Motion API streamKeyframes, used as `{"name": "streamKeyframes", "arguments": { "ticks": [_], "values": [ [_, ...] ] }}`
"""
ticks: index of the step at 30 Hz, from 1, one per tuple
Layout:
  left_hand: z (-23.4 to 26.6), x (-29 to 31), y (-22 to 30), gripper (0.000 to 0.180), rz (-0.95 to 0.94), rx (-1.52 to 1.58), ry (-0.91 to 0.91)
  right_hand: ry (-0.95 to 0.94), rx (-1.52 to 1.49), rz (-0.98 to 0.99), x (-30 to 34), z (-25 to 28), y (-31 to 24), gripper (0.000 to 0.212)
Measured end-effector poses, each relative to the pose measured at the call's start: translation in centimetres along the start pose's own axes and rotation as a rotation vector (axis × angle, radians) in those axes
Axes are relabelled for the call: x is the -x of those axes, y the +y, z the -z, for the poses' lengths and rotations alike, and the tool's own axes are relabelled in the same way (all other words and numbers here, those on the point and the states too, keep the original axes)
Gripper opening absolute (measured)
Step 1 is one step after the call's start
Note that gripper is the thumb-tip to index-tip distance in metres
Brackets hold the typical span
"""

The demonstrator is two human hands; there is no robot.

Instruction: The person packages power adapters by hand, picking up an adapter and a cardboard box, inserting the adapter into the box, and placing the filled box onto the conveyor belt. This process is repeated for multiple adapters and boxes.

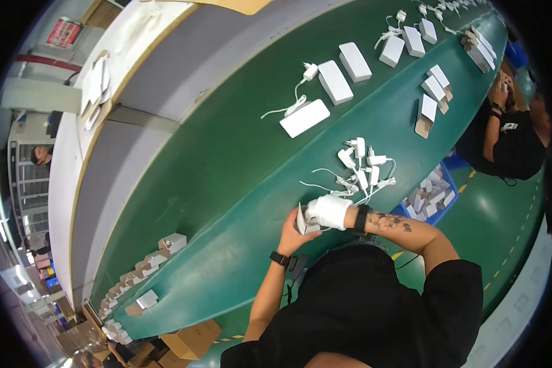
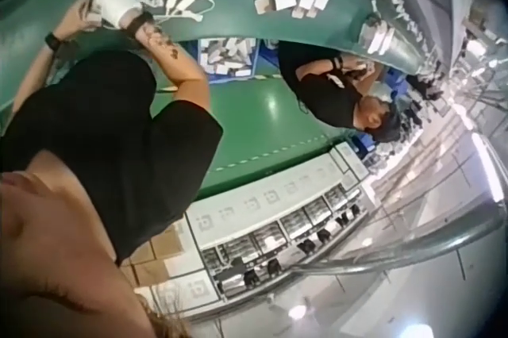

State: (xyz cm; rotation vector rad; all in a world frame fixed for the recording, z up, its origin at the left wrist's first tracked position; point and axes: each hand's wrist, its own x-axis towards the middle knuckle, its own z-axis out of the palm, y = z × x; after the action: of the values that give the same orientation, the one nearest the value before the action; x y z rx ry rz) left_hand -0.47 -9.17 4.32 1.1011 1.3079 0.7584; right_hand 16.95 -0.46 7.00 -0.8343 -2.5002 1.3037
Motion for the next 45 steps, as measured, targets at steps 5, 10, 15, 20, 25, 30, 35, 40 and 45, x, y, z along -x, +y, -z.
{"name": "streamKeyframes", "arguments": {
  "ticks": [5,10,15,20,25,30,35,40,45],
  "values": [
    [5.8,-4.4,-1.4,0.066,-0.301,-0.389,0.344,0.297,0.413,-0.141,-2.4,5.7,-0.1,0.019],
    [17.1,-8.4,-3.5,0.076,-0.308,-0.187,0.604,0.466,0.352,-1.189,-0.2,9.1,8.8,0.034],
    [16.2,-6.9,-4.1,0.083,-0.300,-0.197,0.769,0.283,0.247,-1.234,-0.4,6.9,13.5,0.038],
    [8.8,-0.6,1.6,0.061,-0.206,-0.126,0.947,0.422,0.113,-1.013,1.4,7.9,10.0,0.032],
    [1.0,-0.3,3.0,0.044,0.302,0.606,-0.122,0.482,0.120,0.077,2.0,7.2,6.0,0.012],
    [-5.8,-3.5,6.5,0.055,0.749,1.164,-0.392,0.669,-0.859,-0.061,2.6,4.8,-2.6,0.020],
    [-4.2,-8.1,2.0,0.055,0.173,1.564,-0.349,0.829,-1.212,-0.240,4.0,3.9,-8.1,0.023],
    [-5.7,-6.5,8.4,0.052,-0.094,1.217,-0.237,0.739,-0.656,-0.258,4.8,3.2,-5.8,0.020],
    [-4.4,-6.2,9.7,0.054,-0.090,0.841,0.117,0.672,-0.896,-0.242,1.7,-0.5,-5.1,0.023]
  ]
}}
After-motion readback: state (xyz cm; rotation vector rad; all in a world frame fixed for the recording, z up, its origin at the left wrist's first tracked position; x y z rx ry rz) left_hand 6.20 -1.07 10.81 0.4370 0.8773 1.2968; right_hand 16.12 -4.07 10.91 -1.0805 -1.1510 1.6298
